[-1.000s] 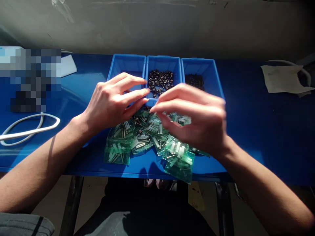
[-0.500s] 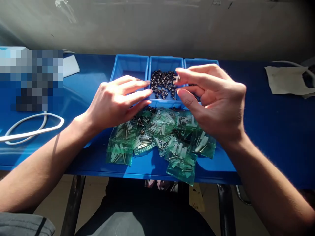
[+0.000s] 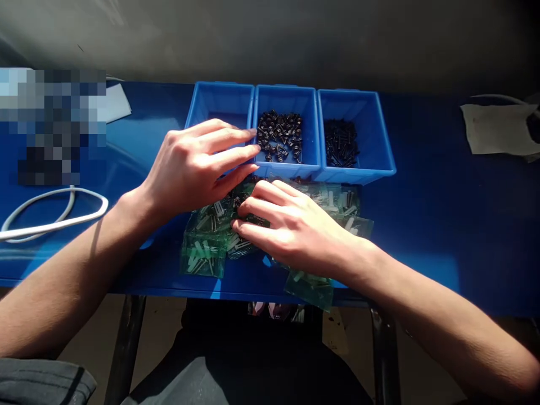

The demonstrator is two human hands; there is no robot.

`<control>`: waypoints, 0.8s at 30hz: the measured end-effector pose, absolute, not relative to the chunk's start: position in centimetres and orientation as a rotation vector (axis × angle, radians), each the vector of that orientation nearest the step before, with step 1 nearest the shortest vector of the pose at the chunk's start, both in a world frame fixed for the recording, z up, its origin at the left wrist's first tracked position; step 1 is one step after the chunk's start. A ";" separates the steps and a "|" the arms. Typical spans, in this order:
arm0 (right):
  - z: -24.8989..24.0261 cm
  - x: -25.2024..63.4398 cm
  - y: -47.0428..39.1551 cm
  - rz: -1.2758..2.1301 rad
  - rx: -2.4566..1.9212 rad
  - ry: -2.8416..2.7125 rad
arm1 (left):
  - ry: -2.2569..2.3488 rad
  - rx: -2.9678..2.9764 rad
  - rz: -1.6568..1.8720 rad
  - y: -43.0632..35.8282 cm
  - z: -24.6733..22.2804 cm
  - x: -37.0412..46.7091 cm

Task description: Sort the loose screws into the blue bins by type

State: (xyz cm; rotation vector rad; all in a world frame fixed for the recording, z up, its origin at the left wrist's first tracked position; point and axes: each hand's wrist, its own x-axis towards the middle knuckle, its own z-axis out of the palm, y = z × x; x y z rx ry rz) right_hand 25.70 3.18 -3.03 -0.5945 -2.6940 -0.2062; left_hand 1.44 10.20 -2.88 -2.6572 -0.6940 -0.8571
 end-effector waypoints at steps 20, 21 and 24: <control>-0.5 28.6 4.5 0.467 -0.810 -1.961 | -0.699 -2.675 -0.851 10.1 -2.6 1.4; -0.6 28.8 4.8 0.435 -0.864 -1.899 | -0.695 -2.674 -0.853 10.1 -2.6 1.5; -1.1 29.2 5.5 0.239 -0.975 -1.854 | -0.729 -2.669 -0.832 10.1 -2.6 1.5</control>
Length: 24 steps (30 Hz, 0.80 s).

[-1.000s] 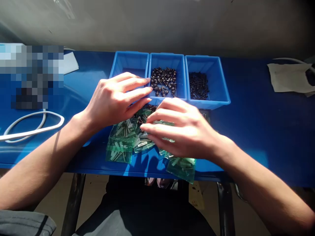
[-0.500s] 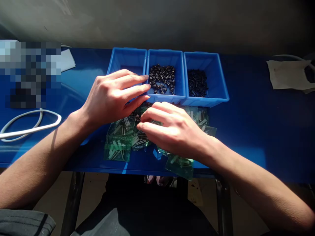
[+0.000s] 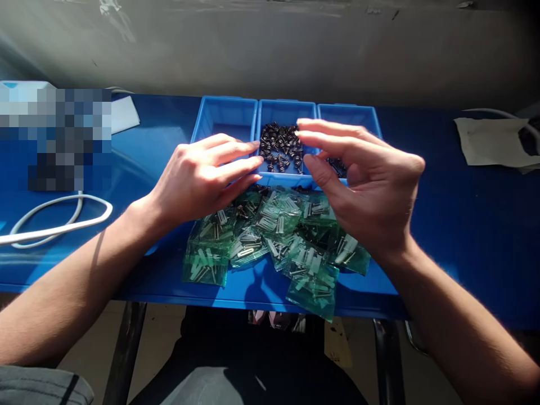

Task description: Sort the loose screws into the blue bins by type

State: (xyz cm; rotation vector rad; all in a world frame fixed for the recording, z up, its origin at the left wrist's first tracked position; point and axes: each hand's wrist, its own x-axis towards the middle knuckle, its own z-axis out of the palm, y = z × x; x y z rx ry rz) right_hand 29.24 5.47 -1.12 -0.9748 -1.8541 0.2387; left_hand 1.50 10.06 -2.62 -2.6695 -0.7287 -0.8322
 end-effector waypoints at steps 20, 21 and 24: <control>-3.2 25.6 3.5 -0.453 -0.771 -2.619 | -0.727 -2.649 -0.832 10.1 -2.8 1.6; -3.1 25.6 3.6 -0.416 -0.766 -2.632 | -0.690 -2.640 -0.842 10.1 -2.8 1.6; -3.1 25.7 3.8 -0.330 -0.765 -2.651 | -0.632 -2.609 -0.864 10.3 -2.8 1.7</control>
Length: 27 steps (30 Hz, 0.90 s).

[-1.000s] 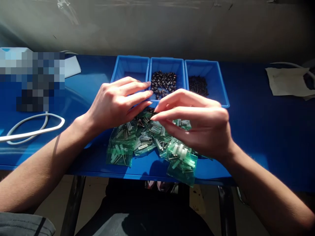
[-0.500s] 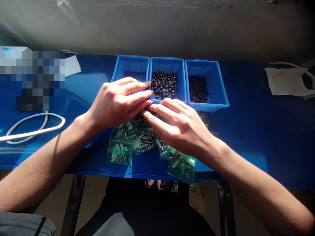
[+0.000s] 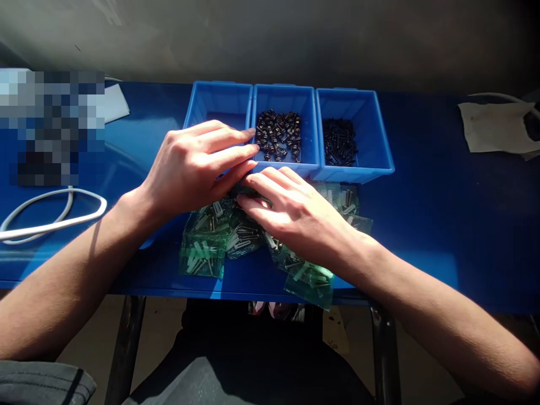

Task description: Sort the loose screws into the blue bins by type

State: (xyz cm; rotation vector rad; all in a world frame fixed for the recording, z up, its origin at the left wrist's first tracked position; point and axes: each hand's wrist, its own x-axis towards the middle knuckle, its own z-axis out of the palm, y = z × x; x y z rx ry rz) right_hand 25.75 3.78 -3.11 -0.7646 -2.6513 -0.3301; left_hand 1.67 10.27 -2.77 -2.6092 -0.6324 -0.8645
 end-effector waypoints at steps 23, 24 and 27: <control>-2.9 25.4 3.9 -0.495 -0.699 -2.603 | -0.773 -2.669 -0.822 10.1 -2.9 1.5; -2.9 25.3 3.9 -0.469 -0.685 -2.621 | -0.769 -2.669 -0.834 10.1 -2.9 1.5; -2.9 25.3 4.0 -0.406 -0.678 -2.643 | -0.762 -2.665 -0.841 10.1 -3.0 1.4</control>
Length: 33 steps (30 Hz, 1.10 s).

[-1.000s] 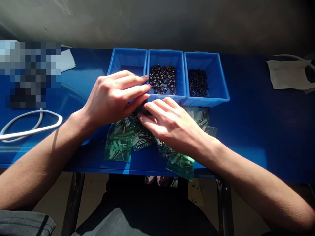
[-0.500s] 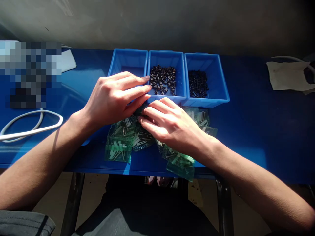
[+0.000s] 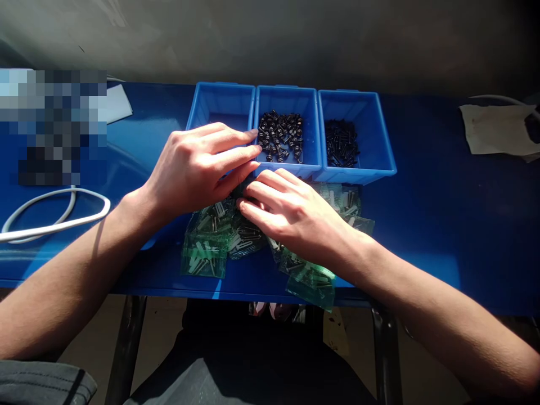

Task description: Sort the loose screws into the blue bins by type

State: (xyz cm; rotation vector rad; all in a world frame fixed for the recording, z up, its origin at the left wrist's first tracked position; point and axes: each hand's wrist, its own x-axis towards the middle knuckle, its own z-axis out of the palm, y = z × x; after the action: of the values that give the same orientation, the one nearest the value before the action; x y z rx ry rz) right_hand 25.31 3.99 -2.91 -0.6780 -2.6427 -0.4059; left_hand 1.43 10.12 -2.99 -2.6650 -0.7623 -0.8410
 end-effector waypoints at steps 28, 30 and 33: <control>-1.7 28.2 5.7 -0.031 -0.838 -2.102 | -0.884 -2.588 -0.904 9.5 -2.7 1.7; -1.5 29.2 6.3 -0.074 -0.902 -2.097 | -0.921 -2.626 -0.853 9.5 -2.7 1.7; -1.0 30.5 6.7 -0.096 -0.886 -2.207 | -0.914 -2.664 -0.809 9.5 -2.8 1.5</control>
State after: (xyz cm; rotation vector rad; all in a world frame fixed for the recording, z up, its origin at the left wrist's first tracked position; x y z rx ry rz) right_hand 30.47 6.69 -0.97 -0.8860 -2.2071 -0.0961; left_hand 1.54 9.55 -2.79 -2.6638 -0.9141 -0.8089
